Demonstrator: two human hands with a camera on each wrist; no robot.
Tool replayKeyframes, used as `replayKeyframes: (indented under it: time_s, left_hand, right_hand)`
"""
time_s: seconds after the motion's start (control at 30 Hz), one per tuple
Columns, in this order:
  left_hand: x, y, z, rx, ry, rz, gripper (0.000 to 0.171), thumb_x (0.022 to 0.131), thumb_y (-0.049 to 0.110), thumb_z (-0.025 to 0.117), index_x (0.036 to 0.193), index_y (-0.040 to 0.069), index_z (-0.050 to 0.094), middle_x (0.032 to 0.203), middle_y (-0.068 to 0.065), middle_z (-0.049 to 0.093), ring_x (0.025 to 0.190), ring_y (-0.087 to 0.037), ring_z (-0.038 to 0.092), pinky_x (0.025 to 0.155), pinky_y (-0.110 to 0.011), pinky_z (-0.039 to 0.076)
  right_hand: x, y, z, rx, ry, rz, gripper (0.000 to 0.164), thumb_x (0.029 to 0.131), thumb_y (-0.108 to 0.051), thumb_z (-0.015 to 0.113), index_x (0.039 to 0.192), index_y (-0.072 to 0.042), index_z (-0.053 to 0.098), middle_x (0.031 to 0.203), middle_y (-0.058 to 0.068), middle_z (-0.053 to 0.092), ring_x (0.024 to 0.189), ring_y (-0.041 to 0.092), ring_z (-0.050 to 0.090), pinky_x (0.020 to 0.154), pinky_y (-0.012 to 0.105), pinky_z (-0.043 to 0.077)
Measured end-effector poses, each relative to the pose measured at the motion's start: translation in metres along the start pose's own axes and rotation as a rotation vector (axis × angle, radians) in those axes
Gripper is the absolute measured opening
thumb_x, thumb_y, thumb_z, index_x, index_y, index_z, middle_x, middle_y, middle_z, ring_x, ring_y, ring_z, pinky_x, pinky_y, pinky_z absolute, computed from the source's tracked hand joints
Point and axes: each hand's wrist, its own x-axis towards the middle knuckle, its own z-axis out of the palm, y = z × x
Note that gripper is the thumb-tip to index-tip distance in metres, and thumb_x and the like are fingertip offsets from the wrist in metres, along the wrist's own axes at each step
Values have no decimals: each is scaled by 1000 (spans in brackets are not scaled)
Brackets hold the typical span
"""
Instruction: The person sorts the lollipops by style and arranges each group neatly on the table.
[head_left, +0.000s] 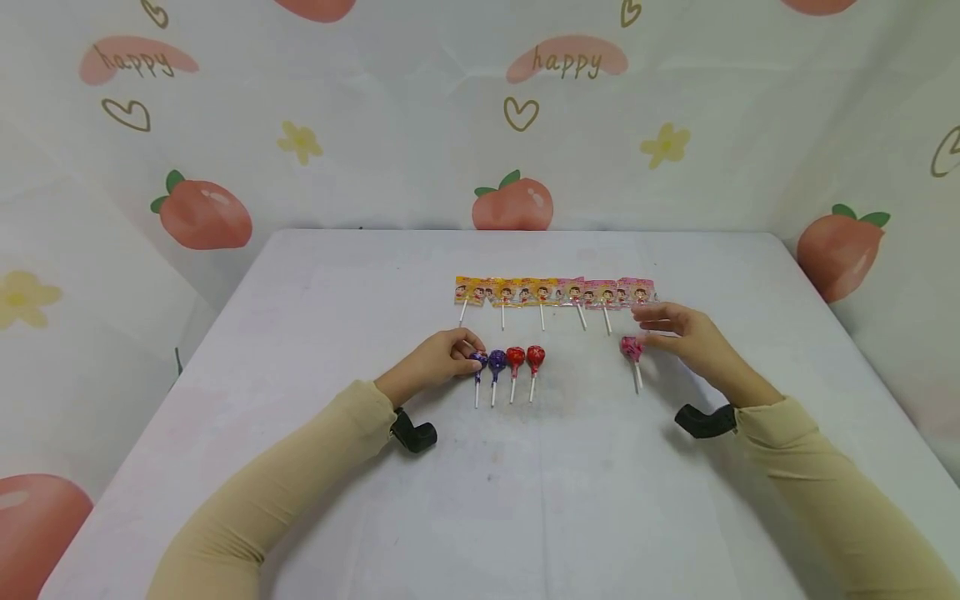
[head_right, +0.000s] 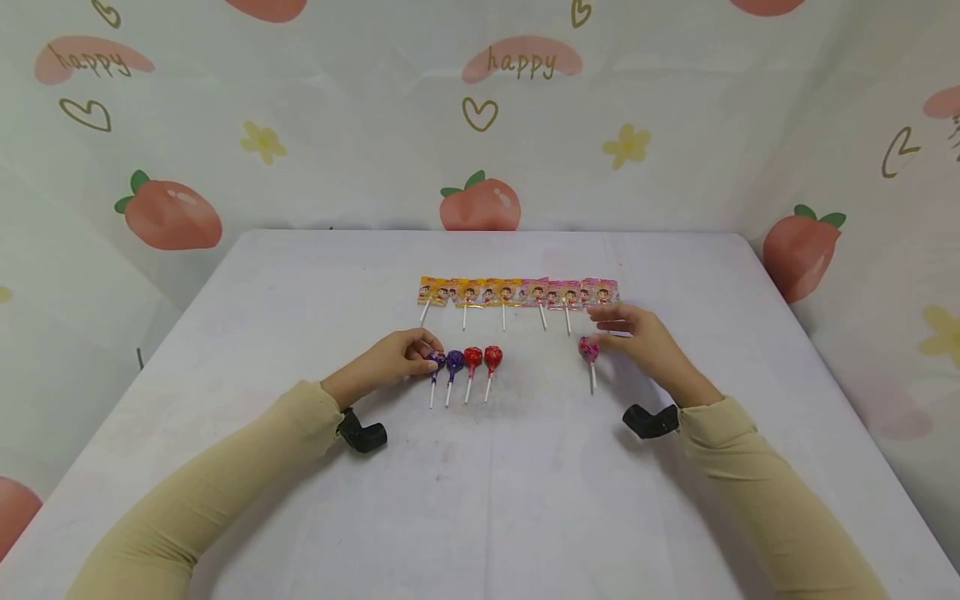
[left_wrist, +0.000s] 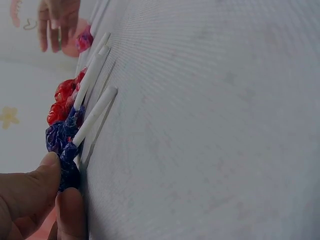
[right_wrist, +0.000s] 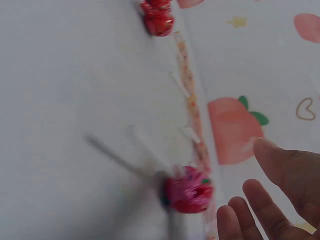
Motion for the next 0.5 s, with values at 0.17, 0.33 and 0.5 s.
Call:
replayKeyframes:
  time_s: [0.17,0.33,0.5]
  left_hand:
    - [-1,1,-1,2,2,-7,21,91,14,68,110,8,62,98,-7,61,78,-14,51,66,-23,42]
    - [-2,2,0,-2,3,-13,21,91,14,68,110,8,62,97,-7,60,77,-14,50,66,-23,41]
    - [-2,2,0,2,9,-11,21,91,14,69,109,8,62,96,-6,61,77,-14,50,66,-23,41]
  right_hand:
    - [0,12,7,-11,-26,-6,44,92,-14,67,129,5,55,131,25,57,114,22,59,80,7,42]
    - [0,13,11,-22,-57,-4,44,91,-11,67,128,7,55,130,28,57,120,43,54,81,7,41]
    - [1,11,13,-51,-80,28,47,90,-15,69,129,7,55,129,28,56,120,45,54,93,26,45]
